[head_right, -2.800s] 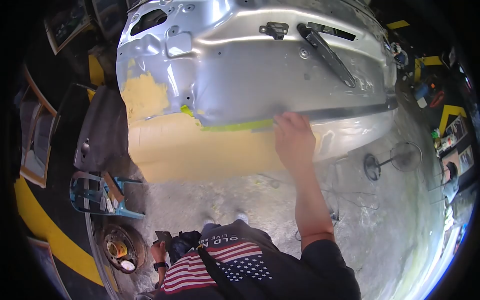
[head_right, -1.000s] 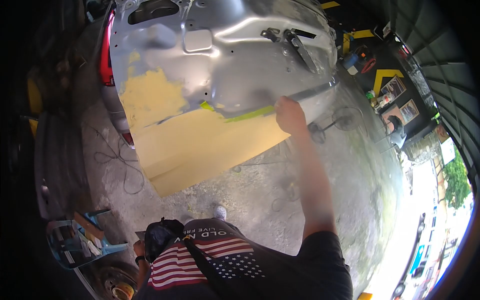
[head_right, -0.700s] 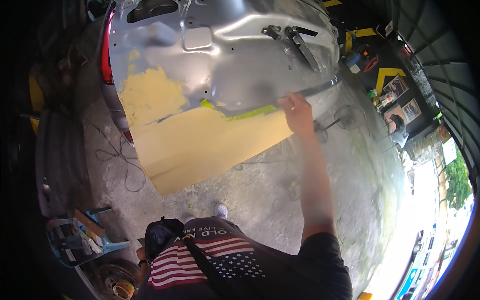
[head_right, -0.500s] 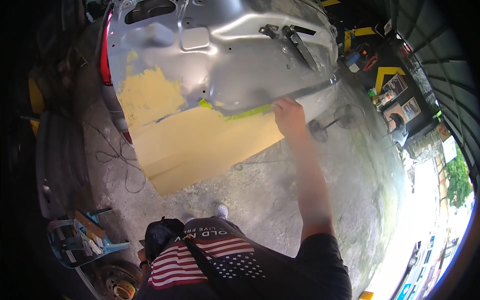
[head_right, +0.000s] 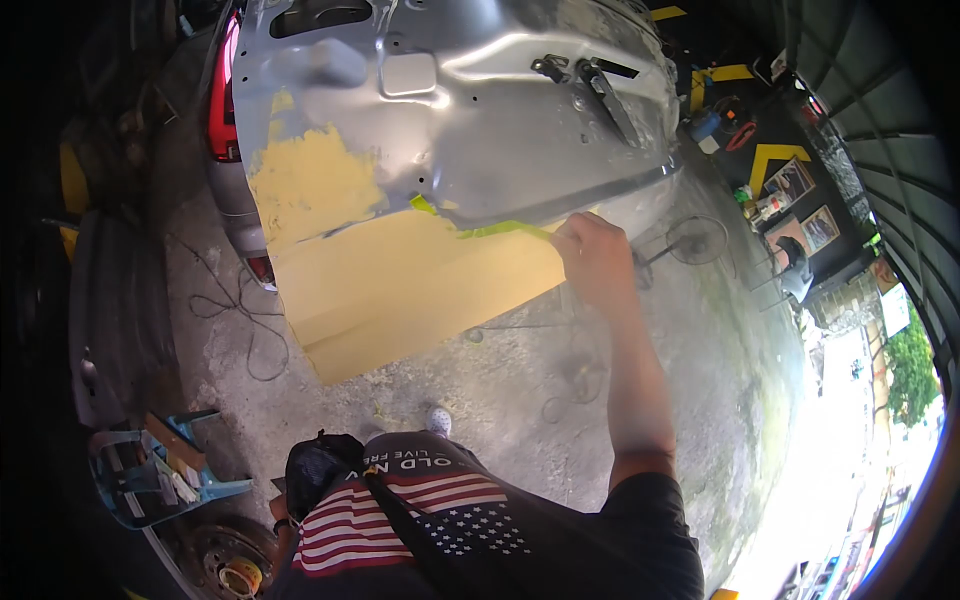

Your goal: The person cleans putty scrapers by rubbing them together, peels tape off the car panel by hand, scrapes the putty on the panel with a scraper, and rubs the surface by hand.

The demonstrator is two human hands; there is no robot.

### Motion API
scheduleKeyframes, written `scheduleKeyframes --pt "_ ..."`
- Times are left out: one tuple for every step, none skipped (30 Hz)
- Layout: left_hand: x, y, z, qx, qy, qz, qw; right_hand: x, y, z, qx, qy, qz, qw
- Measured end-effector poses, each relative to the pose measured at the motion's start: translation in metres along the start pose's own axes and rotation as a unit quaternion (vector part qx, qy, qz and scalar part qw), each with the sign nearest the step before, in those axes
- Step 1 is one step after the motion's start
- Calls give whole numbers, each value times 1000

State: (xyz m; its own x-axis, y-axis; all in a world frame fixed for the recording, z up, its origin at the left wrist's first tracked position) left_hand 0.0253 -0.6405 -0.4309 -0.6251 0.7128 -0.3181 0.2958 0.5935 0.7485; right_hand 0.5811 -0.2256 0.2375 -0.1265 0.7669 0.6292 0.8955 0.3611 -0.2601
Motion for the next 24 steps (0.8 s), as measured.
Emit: scheduleKeyframes --pt "0 -3 1 43 0 -2 999 -1 -5 -4 -2 -3 1 1000" --pt "1 -6 2 42 0 -1 999 -1 -10 -9 -3 -2 1 1000" --pt "-1 -8 3 51 -2 -26 998 -1 -14 -14 30 -2 20 999" --pt "-2 -10 3 59 -3 -51 997 -1 -19 -18 63 -2 39 997" --pt "-1 -10 4 59 -4 -51 997 2 -24 -23 62 -2 39 997" --pt "2 -11 6 69 -8 -34 997 4 -30 -26 54 -28 43 997" --pt "5 -13 7 80 -14 -16 997 4 -33 -28 45 -53 49 996" --pt "8 -15 8 80 -15 -15 997 6 -34 -29 44 -52 49 996" --pt "11 -11 8 115 -10 13 993 9 -33 -29 30 -60 62 996" --pt "14 -7 10 149 -4 41 988 12 -32 -28 15 -68 73 995" --pt "16 -5 11 147 -4 40 988 15 -33 -28 15 -68 71 995" --pt "16 0 8 111 8 34 993 18 -35 -28 3 -76 55 996" --pt "17 5 6 74 19 28 997 21 -37 -28 -9 -83 39 996" --pt "16 11 4 72 20 27 997 24 -42 -30 -10 -83 37 996" --pt "15 13 3 -14 12 -16 1000 27 -51 -32 0 -90 26 996" --pt "14 15 3 -99 4 -59 993 30 -57 -33 10 -97 16 995" --pt "12 21 3 -100 4 -60 993 33 -57 -33 10 -98 15 995" --pt "8 24 2 -139 21 -122 983 37 -57 -34 19 -100 13 995" --pt "4 24 1 -177 39 -182 966 41 -56 -34 28 -102 11 994" --pt "2 25 -1 -177 39 -183 966 45 -59 -36 28 -102 10 994" --pt "2 21 -1 -154 37 -185 970 50 -62 -39 43 -113 25 992" --pt "1 19 -2 -132 35 -187 973 54 -64 -41 57 -124 41 990" --pt "0 14 0 -132 36 -187 973 58 -64 -43 57 -124 40 990" --pt "5 4 4 -70 25 -115 991 62 -66 -43 50 -126 14 991"
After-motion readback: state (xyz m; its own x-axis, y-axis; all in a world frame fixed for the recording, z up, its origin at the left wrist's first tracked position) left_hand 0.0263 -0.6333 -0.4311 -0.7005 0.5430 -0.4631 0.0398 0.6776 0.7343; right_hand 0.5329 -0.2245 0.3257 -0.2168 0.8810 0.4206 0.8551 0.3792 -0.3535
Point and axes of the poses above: each hand's wrist, its own x-axis towards the middle knuckle, its own z-axis out of the palm, y = z × x, the point moved 4 cm from there along x, towards the middle knuckle, and after that the axes turned 8 degrees about y, right-handed, at the moved point
